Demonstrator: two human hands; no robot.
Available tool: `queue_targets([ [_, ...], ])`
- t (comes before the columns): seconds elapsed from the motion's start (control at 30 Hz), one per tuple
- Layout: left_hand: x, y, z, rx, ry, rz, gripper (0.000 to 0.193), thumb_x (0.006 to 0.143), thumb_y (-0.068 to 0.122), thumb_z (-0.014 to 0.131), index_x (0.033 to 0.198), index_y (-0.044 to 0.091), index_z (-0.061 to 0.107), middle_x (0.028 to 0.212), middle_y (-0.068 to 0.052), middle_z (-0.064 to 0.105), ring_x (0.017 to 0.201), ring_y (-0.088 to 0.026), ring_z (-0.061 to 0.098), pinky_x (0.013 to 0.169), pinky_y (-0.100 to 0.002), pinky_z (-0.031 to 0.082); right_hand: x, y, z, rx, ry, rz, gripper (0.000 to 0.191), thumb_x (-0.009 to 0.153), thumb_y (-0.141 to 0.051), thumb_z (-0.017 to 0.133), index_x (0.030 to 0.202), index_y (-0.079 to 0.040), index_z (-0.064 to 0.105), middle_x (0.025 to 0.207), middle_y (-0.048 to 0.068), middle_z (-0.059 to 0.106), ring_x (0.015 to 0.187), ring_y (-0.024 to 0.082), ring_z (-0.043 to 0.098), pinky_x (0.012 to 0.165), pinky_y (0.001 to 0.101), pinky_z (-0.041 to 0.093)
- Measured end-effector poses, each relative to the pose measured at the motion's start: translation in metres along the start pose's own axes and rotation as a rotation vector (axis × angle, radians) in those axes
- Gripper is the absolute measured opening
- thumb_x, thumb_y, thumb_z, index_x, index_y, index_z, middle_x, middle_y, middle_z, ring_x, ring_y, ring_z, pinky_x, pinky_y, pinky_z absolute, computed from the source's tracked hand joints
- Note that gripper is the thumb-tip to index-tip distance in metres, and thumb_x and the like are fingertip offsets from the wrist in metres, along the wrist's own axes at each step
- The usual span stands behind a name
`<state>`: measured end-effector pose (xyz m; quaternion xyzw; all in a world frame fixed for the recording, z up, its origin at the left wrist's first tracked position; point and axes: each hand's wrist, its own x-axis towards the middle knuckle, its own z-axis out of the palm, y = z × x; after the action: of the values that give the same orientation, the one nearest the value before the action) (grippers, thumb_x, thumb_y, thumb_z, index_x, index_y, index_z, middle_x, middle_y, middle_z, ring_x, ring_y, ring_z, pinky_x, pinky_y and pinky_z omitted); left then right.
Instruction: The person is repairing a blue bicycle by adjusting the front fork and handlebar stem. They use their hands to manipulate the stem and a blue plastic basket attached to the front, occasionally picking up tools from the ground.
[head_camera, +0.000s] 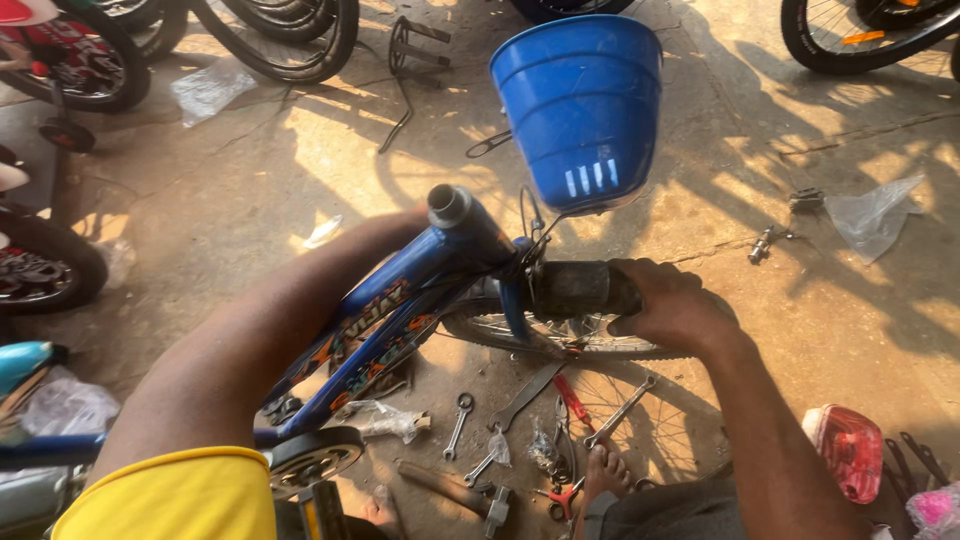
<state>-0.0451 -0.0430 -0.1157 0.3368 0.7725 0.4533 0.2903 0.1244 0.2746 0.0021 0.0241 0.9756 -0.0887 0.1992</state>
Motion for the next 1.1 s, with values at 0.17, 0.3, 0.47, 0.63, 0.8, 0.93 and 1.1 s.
queue_targets([
  [0.17,0.011,-0.027,0.028,-0.097,-0.074,-0.006,0.03,0.086,0.029,0.074,0.106,0.007,0.076,0.104,-0.012,0.078,0.093,-0.021,0.074,0.083,-0.034,0.058,0.006,0.007,0.01,0.002,0.096,-0.137,0.078,0.065,-0.03,0.089,0.137,-0.026,0.058,0.121,0.006,0.07,0.117,0.028,0.066,0.105,0.0449,0.05],
  [0.3,0.008,-0.037,0.028,-0.087,-0.063,-0.022,0.031,0.087,0.031,0.072,0.106,0.008,0.076,0.103,-0.011,0.078,0.093,-0.021,0.075,0.082,-0.034,0.058,0.013,0.01,0.011,-0.015,0.084,-0.136,0.079,0.064,-0.029,0.089,0.137,-0.026,0.058,0.121,0.006,0.07,0.117,0.028,0.065,0.104,0.0447,0.05],
  [0.47,0.005,-0.035,0.013,-0.056,-0.024,-0.036,0.032,0.089,0.035,0.07,0.107,0.009,0.076,0.102,-0.01,0.079,0.092,-0.02,0.075,0.082,-0.033,0.059,0.017,0.01,0.009,-0.025,0.07,-0.132,0.08,0.065,-0.033,0.091,0.137,-0.023,0.058,0.121,0.007,0.069,0.118,0.029,0.063,0.105,0.0468,0.047],
  [0.63,0.002,-0.02,0.002,0.01,-0.007,-0.05,0.033,0.09,0.038,0.068,0.107,0.011,0.077,0.101,-0.009,0.079,0.092,-0.019,0.076,0.082,-0.032,0.059,0.014,0.011,0.009,-0.034,0.09,-0.13,0.082,0.066,-0.032,0.09,0.14,-0.024,0.056,0.126,0.008,0.068,0.12,0.029,0.063,0.108,0.0455,0.047],
  [0.8,0.007,0.009,0.003,0.102,0.013,-0.068,0.035,0.091,0.042,0.065,0.107,0.012,0.077,0.1,-0.007,0.079,0.091,-0.018,0.076,0.082,-0.032,0.06,0.013,0.011,0.009,-0.004,0.076,-0.132,0.08,0.065,-0.032,0.09,0.139,-0.025,0.06,0.124,0.007,0.07,0.119,0.03,0.065,0.107,0.0467,0.047],
  [0.93,-0.014,0.025,0.004,0.125,0.095,-0.097,0.037,0.092,0.045,0.064,0.107,0.014,0.077,0.099,-0.006,0.079,0.091,-0.018,0.077,0.082,-0.031,0.06,0.008,0.006,0.009,0.066,0.086,-0.089,0.078,0.063,-0.031,0.091,0.135,-0.025,0.063,0.121,0.005,0.072,0.114,0.027,0.068,0.106,0.0449,0.049],
  [1.1,-0.041,0.017,-0.008,-0.233,0.607,-0.025,0.042,0.094,0.047,0.061,0.107,0.011,0.078,0.1,-0.009,0.079,0.094,-0.019,0.076,0.084,-0.032,0.059,0.003,-0.002,0.001,-0.007,0.021,-0.028,0.069,0.066,-0.032,0.09,0.13,-0.025,0.065,0.119,0.003,0.075,0.114,0.024,0.07,0.107,0.0433,0.051],
])
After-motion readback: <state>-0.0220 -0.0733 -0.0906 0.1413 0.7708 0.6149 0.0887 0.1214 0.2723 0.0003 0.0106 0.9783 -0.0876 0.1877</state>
